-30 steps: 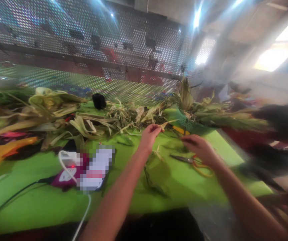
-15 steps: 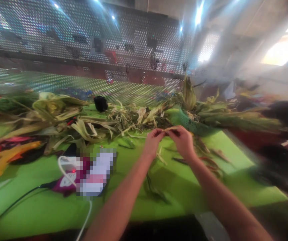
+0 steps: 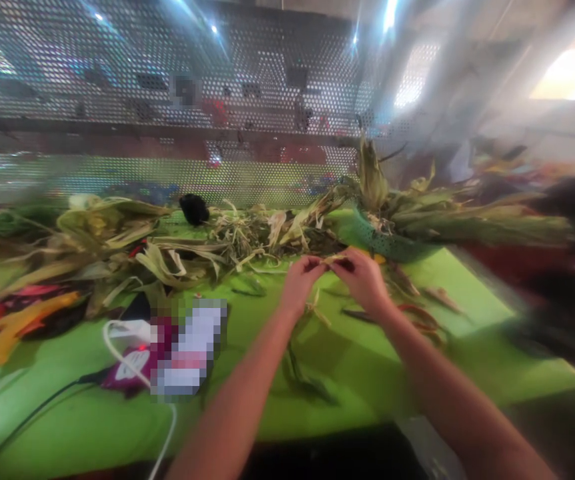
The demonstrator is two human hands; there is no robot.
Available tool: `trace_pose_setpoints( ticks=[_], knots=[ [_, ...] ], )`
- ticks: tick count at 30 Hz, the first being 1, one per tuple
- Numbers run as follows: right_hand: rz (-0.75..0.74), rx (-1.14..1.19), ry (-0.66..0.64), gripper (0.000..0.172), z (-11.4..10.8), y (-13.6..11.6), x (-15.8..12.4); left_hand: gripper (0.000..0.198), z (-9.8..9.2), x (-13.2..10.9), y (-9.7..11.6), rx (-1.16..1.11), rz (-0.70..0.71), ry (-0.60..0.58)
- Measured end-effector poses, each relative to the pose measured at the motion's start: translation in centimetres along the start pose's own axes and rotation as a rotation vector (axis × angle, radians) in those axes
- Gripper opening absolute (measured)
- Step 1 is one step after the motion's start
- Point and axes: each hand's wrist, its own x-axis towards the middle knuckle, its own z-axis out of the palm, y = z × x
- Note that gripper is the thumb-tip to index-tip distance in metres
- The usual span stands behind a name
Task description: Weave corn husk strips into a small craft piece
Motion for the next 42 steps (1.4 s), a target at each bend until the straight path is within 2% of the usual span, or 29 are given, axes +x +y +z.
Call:
trace_pose_setpoints(
  ticks=[5, 11, 14, 19, 22, 25, 35, 42],
  knots=[
    [-0.023, -0.085, -0.117, 0.007, -0.69, -0.35, 0.20, 0.015, -0.57, 0.45, 0.01, 0.079, 0.053, -0.034],
    [-0.021, -0.118, -0.177, 0.006, -0.92, -0.34, 0.34, 0.014, -0.31, 0.23, -0.05, -0.022, -0.001, -0.067],
    [-0.039, -0.106, -0.155, 0.006, -0.78, -0.24, 0.29, 0.015, -0.35, 0.02, 0.25, -0.030, -0.043, -0.055],
    [-0.149, 0.030, -0.031, 0.012, -0.68, -0.54, 0.17, 0.017, -0.64, 0.01, 0.33, -0.081, -0.153, 0.025],
    [-0.271, 0.056, -0.028, 0.015, -0.76, -0.77, 0.11, 0.022, -0.75, 0.19, -0.05, -0.154, -0.183, 0.015],
    [-0.324, 0.029, -0.048, 0.013, -0.70, -0.72, 0.07, 0.021, -0.68, 0.23, -0.25, -0.177, -0.205, 0.007],
    [-0.246, 0.050, -0.045, 0.007, -0.36, -0.22, 0.18, 0.017, -0.37, -0.08, 0.02, -0.224, -0.236, -0.035],
    [-0.086, 0.077, -0.024, 0.008, -0.42, -0.51, 0.21, 0.022, -0.25, -0.28, 0.45, -0.115, -0.115, -0.050]
  ],
)
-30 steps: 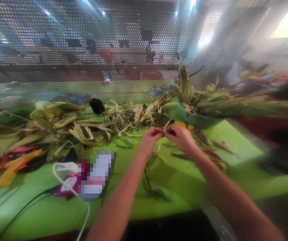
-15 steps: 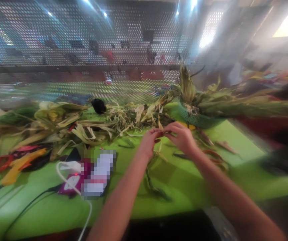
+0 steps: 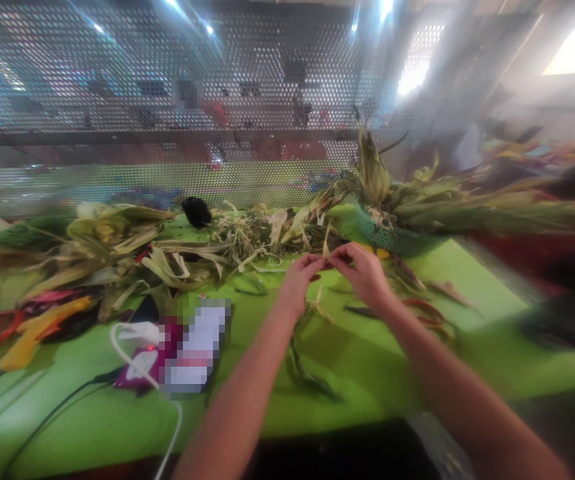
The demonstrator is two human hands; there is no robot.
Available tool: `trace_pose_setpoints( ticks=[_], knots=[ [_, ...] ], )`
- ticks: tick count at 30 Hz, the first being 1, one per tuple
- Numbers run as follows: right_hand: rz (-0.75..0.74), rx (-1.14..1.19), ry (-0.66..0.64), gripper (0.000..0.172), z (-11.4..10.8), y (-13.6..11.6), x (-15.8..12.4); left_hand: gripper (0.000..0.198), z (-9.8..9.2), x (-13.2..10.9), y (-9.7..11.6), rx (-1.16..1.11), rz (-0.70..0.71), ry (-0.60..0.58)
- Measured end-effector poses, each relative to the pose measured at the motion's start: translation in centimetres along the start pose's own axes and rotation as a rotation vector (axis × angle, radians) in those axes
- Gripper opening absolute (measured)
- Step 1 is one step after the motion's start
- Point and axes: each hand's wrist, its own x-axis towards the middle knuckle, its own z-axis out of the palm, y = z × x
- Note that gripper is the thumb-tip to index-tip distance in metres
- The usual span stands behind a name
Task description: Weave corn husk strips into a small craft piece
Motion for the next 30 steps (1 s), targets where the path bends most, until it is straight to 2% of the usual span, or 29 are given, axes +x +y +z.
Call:
trace_pose_setpoints(
  ticks=[4, 11, 14, 17, 22, 25, 30],
  knots=[
    [0.116, 0.123, 0.018, 0.010, 0.4, 0.3, 0.0, 0.028, 0.1, 0.3, -0.1, 0.081, 0.110, -0.008],
    [0.323, 0.463, 0.007, 0.025, 1.1, 0.9, 0.0, 0.022, -0.5, 0.6, -0.5, 0.200, 0.236, 0.002],
    [0.307, 0.409, -0.045, 0.024, 0.7, 0.7, 0.1, 0.022, -0.6, 0.6, -0.2, 0.226, 0.237, 0.005],
    [0.289, 0.338, -0.019, 0.023, 0.6, 0.4, 0.0, 0.025, -0.4, 0.5, -0.2, 0.178, 0.192, 0.019],
    [0.327, 0.485, 0.029, 0.024, 1.1, 0.2, -0.1, 0.028, 0.5, 0.2, -0.6, -0.013, 0.047, 0.106],
    [0.347, 0.506, 0.018, 0.025, 1.2, 0.2, -0.2, 0.025, 0.5, 0.1, -0.6, 0.019, 0.095, 0.121],
    [0.316, 0.379, 0.038, 0.025, 0.9, 0.3, -0.3, 0.021, -0.2, 0.6, -0.5, 0.181, 0.223, 0.116]
  ],
)
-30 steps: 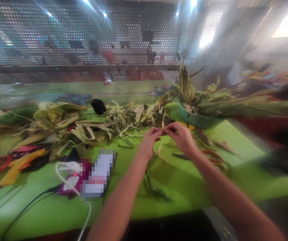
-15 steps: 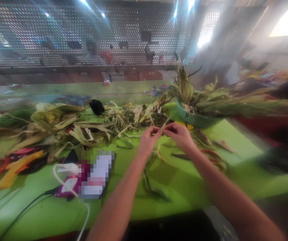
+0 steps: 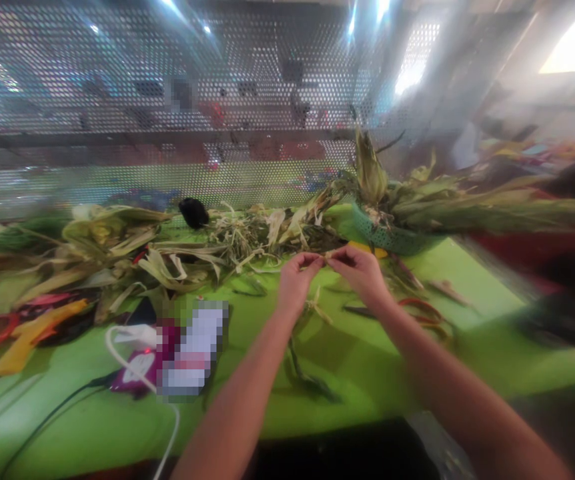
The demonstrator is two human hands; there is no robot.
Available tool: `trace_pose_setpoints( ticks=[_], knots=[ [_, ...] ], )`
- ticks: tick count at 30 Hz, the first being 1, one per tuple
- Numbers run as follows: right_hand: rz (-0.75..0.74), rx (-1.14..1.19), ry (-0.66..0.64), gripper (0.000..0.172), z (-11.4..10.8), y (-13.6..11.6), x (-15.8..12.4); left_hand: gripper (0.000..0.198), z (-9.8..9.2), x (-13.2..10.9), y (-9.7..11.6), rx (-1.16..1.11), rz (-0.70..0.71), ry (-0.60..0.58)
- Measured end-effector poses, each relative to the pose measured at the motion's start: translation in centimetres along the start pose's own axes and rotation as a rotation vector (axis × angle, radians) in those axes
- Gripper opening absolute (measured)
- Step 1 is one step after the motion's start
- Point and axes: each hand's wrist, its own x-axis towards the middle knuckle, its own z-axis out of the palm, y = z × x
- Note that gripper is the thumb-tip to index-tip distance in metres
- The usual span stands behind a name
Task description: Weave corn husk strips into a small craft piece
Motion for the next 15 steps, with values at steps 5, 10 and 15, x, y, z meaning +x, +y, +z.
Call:
trace_pose_setpoints(
  ticks=[5, 10, 15],
  knots=[
    [0.001, 0.035, -0.013, 0.024, 0.14, 0.05, 0.06, 0.021, -0.02, -0.05, 0.22, 0.010, -0.007, -0.003],
    [0.002, 0.095, -0.013, 0.021, 0.40, -0.03, 0.22, 0.024, 0.23, -0.31, 0.10, -0.074, -0.096, -0.046],
    [-0.021, 0.121, 0.002, 0.021, 0.76, 0.70, 0.03, 0.022, 0.16, -0.05, -0.54, -0.026, -0.003, -0.005]
  ],
)
